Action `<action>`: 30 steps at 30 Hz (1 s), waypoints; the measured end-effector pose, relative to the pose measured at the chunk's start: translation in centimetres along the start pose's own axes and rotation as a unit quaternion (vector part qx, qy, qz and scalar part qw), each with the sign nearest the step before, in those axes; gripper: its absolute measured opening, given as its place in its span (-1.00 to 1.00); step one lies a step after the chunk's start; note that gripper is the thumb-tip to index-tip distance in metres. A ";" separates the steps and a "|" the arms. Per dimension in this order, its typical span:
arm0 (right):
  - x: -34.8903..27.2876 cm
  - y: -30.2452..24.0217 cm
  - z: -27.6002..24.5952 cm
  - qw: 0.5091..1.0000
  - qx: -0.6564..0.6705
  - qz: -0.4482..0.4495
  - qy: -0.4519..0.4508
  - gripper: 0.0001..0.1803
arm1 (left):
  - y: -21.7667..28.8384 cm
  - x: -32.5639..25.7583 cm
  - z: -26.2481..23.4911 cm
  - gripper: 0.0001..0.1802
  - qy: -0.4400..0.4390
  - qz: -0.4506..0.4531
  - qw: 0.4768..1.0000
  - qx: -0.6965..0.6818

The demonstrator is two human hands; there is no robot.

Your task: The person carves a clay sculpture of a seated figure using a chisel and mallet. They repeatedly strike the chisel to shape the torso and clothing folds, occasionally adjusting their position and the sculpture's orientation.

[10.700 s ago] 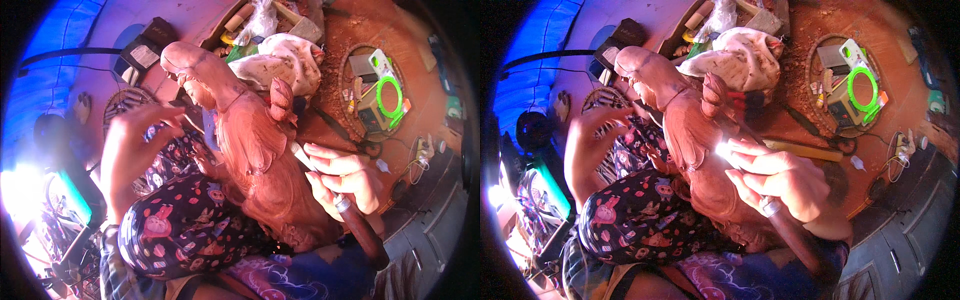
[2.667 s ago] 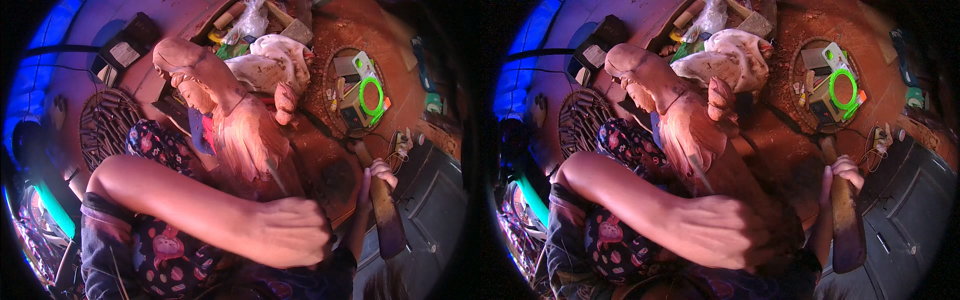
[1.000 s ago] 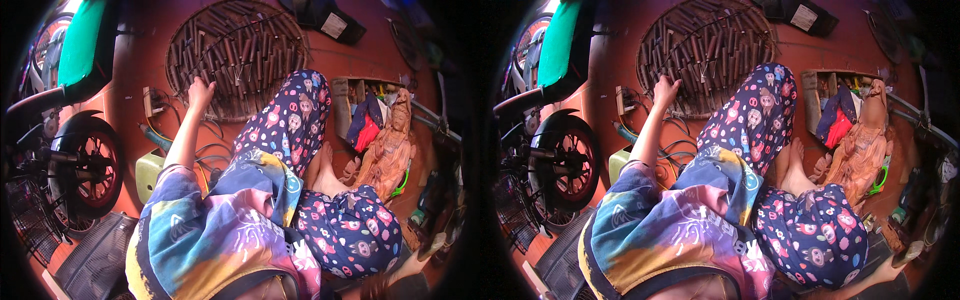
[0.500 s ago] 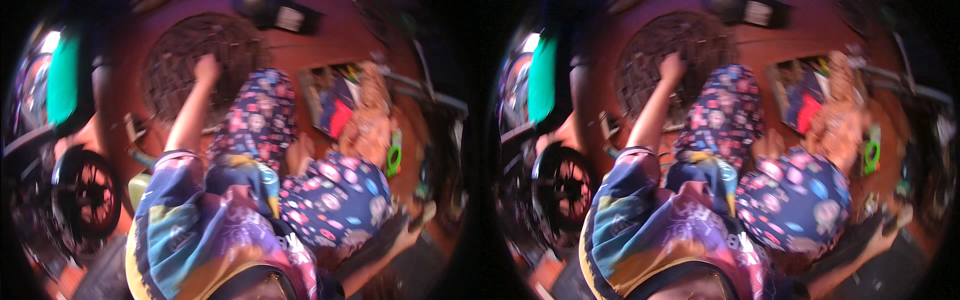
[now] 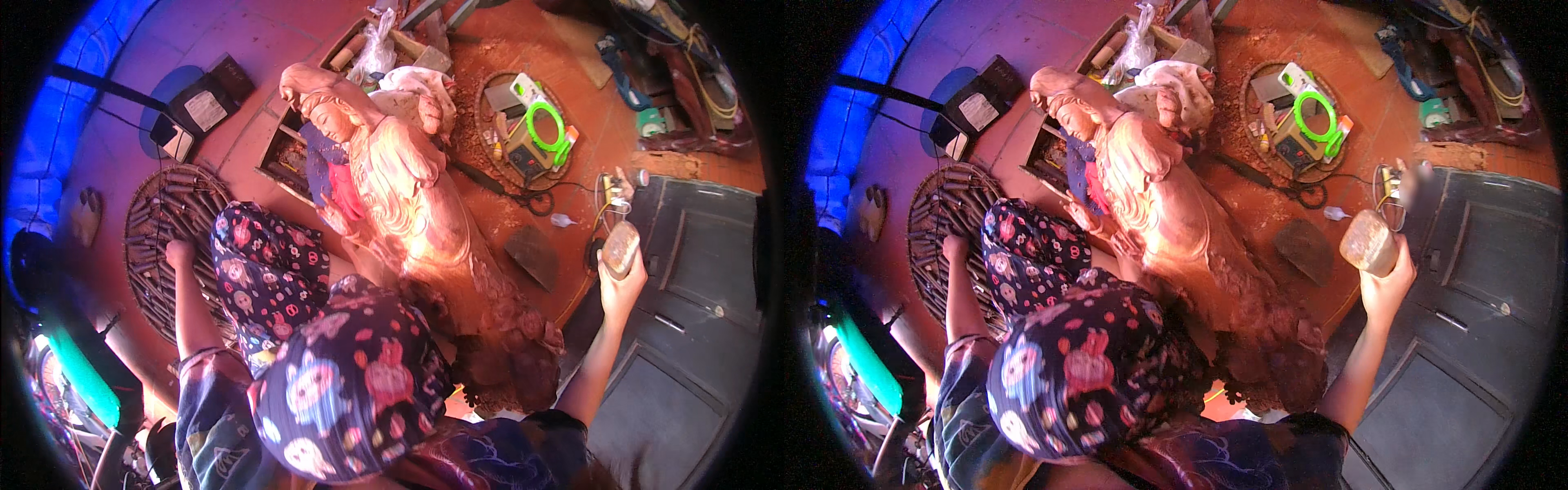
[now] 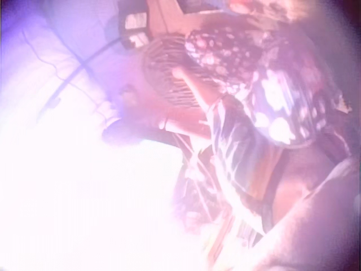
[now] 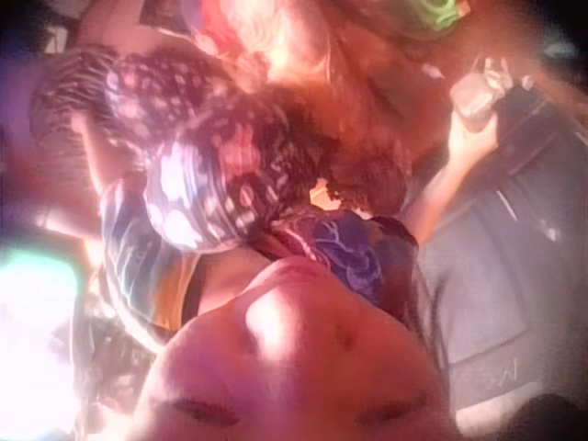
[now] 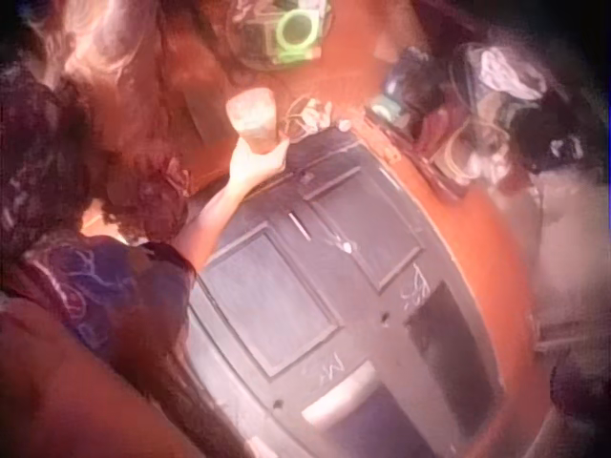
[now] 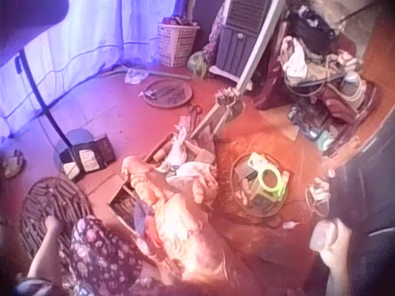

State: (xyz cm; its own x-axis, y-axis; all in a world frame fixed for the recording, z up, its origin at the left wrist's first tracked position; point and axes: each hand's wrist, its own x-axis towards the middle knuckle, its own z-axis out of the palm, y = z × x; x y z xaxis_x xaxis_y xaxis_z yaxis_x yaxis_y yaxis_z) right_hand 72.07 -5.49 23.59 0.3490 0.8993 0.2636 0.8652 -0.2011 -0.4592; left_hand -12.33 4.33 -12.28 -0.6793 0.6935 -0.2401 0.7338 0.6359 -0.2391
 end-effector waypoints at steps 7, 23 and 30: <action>2.4 4.4 5.0 0.971 0.219 0.005 -0.093 -0.67 | 10.7 -9.3 -22.3 -0.48 0.121 0.035 0.955 -0.268; 4.3 1.0 9.4 0.825 0.528 0.129 -0.155 -0.70 | 38.2 -46.5 -34.4 -0.57 -0.076 0.696 0.474 -0.534; 4.5 0.1 9.5 0.878 0.446 0.120 -0.128 -0.69 | 40.1 -46.8 -34.3 -0.49 -0.044 0.602 0.527 -0.598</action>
State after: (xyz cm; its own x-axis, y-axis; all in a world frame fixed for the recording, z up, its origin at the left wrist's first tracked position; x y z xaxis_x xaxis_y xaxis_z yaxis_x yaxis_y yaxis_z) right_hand 70.25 2.24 16.65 0.2920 0.9531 -0.0792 0.1117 -0.1162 -0.9869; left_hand 49.38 8.98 21.67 0.3288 0.8535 0.4044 0.0804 -0.4519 0.8884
